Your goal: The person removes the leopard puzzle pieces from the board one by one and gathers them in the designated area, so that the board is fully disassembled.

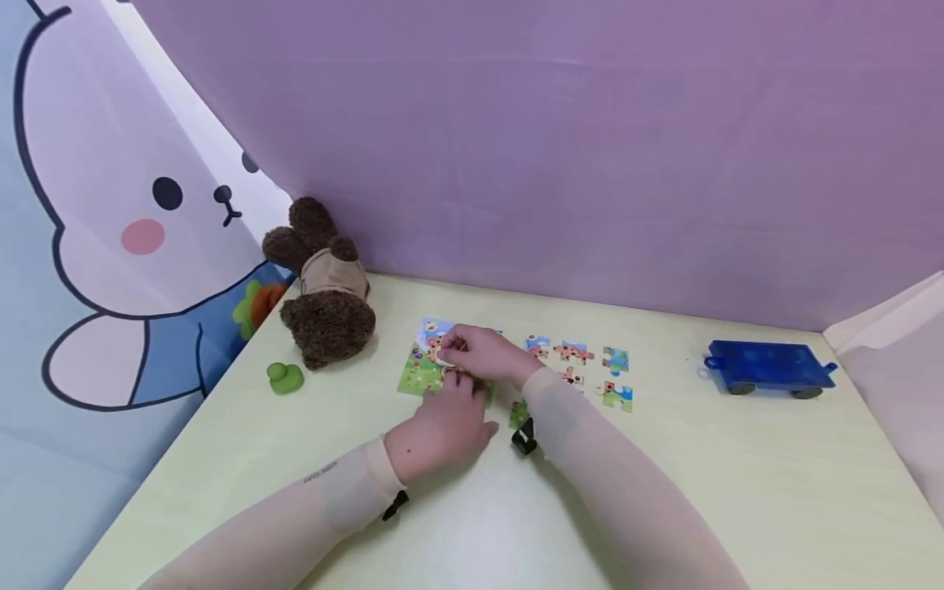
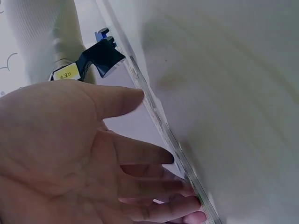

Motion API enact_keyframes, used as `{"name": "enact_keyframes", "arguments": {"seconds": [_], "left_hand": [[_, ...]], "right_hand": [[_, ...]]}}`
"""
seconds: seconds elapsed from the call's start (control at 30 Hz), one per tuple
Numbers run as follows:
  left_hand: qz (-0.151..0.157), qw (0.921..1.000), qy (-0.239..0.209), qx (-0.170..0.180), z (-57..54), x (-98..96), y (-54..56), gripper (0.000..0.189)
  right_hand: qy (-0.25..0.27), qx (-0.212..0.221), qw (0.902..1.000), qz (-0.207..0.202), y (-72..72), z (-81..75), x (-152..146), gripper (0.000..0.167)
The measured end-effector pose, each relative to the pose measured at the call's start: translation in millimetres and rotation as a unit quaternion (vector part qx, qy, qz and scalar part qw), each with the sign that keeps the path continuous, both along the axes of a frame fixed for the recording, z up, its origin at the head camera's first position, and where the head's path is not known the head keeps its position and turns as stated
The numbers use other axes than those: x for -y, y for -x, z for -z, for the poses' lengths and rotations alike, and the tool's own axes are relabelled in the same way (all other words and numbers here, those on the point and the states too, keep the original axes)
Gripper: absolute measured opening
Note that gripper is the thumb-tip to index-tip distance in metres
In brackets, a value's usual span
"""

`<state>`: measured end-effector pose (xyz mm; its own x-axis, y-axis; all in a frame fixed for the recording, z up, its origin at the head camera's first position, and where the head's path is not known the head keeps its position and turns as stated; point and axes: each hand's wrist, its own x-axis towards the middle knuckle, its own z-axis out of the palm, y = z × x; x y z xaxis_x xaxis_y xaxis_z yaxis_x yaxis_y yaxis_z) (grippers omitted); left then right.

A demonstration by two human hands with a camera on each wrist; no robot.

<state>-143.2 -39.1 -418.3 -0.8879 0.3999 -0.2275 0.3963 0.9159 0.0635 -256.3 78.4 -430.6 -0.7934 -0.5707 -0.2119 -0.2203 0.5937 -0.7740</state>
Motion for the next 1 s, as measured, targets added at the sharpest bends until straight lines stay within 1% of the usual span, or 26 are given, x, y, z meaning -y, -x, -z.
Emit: {"name": "enact_keyframes", "arguments": {"seconds": [0.17, 0.3, 0.43, 0.53, 0.6, 0.7, 0.83, 1.0], "left_hand": [[0.004, 0.9997, -0.015, 0.021, 1.7, 2.1, -0.5, 0.079], [0.016, 0.9993, -0.014, 0.031, 3.2, 3.4, -2.4, 0.08], [0.022, 0.9992, -0.004, 0.032, 2.3, 3.0, -5.3, 0.081], [0.02, 0.9993, 0.006, 0.032, 0.8, 1.9, -7.0, 0.082], [0.018, 0.9992, 0.014, 0.033, 0.3, 1.0, -7.7, 0.084], [0.026, 0.999, 0.029, 0.024, 0.6, 0.1, -7.8, 0.085], [0.043, 0.9975, 0.055, -0.003, 2.9, -0.1, -6.3, 0.086], [0.052, 0.9964, 0.065, -0.013, 6.7, 0.6, -5.1, 0.087]], "right_hand": [[-0.002, 0.012, 0.9999, -0.001, 0.7, -0.4, -0.3, 0.025], [-0.01, 0.005, 0.9997, -0.021, 1.1, 0.1, -1.1, 0.028], [-0.006, 0.008, 0.9995, -0.029, 1.5, 0.1, -2.0, 0.029], [-0.003, 0.01, 0.9995, -0.031, 1.6, -0.8, -2.0, 0.029], [-0.007, 0.002, 0.9993, -0.038, 1.9, -0.9, -1.3, 0.028], [-0.015, -0.014, 0.9987, -0.046, 2.3, -0.8, -0.3, 0.023], [-0.029, -0.033, 0.9974, -0.058, 3.2, -1.2, 1.1, 0.017], [-0.051, -0.057, 0.994, -0.078, 3.8, -3.8, 3.2, 0.019]]}}
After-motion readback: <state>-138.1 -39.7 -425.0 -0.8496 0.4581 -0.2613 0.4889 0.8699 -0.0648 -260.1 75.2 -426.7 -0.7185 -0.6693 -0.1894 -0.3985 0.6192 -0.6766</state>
